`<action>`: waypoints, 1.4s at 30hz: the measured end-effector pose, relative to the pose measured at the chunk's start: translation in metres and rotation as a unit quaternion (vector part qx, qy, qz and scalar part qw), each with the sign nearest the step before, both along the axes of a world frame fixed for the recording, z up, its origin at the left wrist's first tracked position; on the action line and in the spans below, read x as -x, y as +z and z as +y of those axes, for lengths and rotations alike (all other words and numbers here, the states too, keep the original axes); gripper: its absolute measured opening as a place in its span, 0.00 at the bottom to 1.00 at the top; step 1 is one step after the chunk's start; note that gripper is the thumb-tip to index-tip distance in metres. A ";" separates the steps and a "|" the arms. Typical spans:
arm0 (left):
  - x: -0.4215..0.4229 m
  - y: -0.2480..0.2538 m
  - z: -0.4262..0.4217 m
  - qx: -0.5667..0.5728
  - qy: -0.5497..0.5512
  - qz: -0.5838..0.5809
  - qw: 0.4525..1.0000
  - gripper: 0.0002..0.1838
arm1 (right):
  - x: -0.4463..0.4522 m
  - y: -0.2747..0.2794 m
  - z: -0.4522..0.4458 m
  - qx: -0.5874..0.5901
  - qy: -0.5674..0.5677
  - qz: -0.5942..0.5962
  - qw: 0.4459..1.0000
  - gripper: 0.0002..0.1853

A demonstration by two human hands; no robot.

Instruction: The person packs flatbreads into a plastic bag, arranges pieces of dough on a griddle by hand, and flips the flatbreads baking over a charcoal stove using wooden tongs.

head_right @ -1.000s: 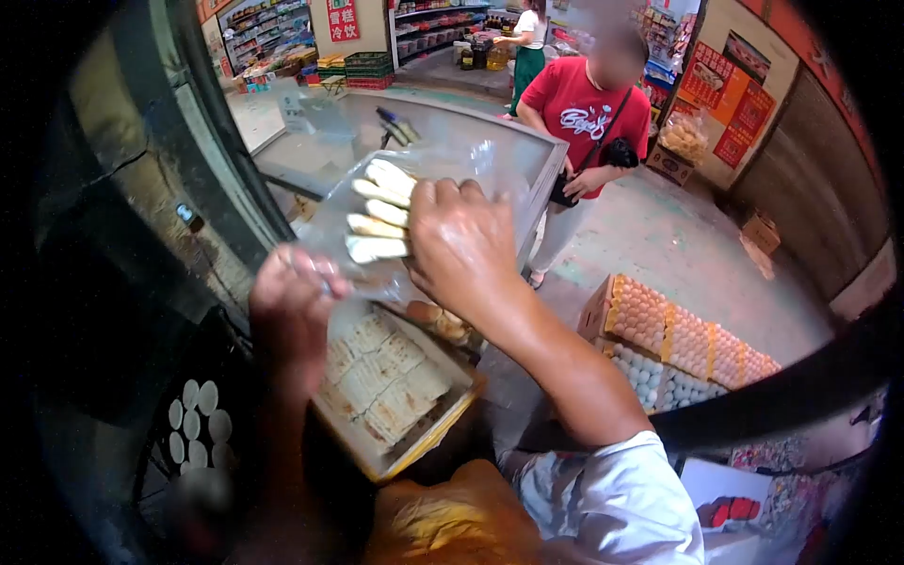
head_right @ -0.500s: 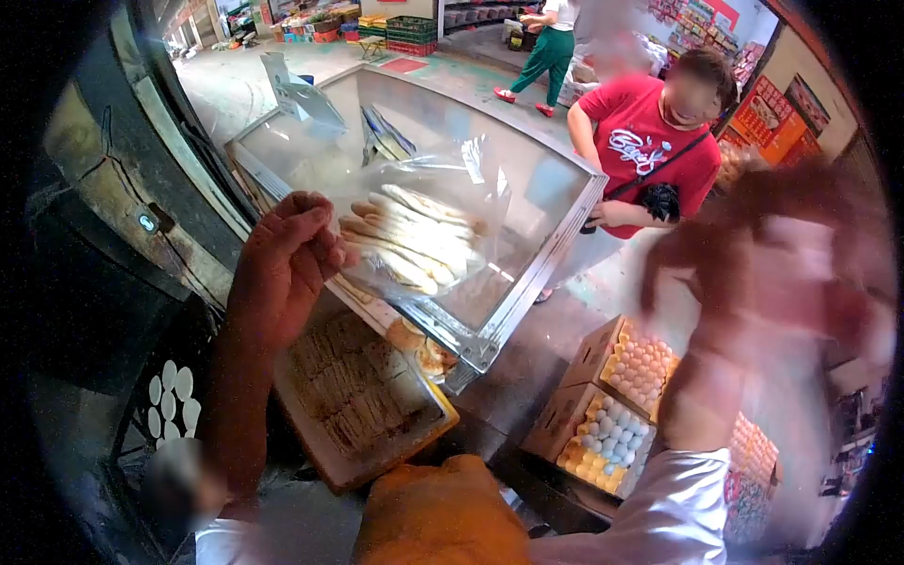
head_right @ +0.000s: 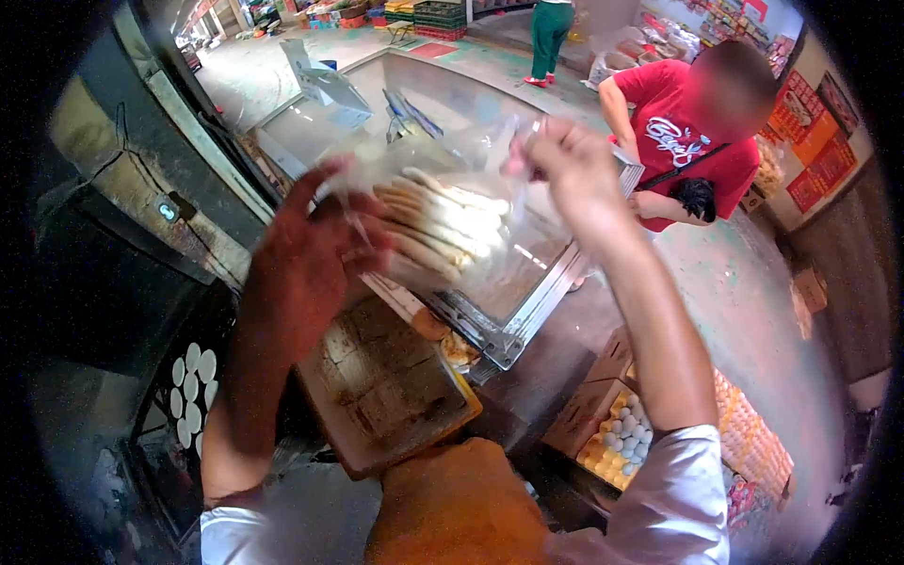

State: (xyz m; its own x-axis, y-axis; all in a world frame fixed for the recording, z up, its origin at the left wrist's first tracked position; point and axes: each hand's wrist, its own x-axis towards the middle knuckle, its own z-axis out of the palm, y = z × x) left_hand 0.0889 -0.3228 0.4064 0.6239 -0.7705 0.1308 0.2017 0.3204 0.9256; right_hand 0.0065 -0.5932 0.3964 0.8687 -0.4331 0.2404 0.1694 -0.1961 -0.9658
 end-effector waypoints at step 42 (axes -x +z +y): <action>-0.016 -0.003 -0.111 -0.154 -0.099 -0.335 0.924 0.32 | 0.022 0.026 0.019 0.266 0.030 -0.090 0.959 0.05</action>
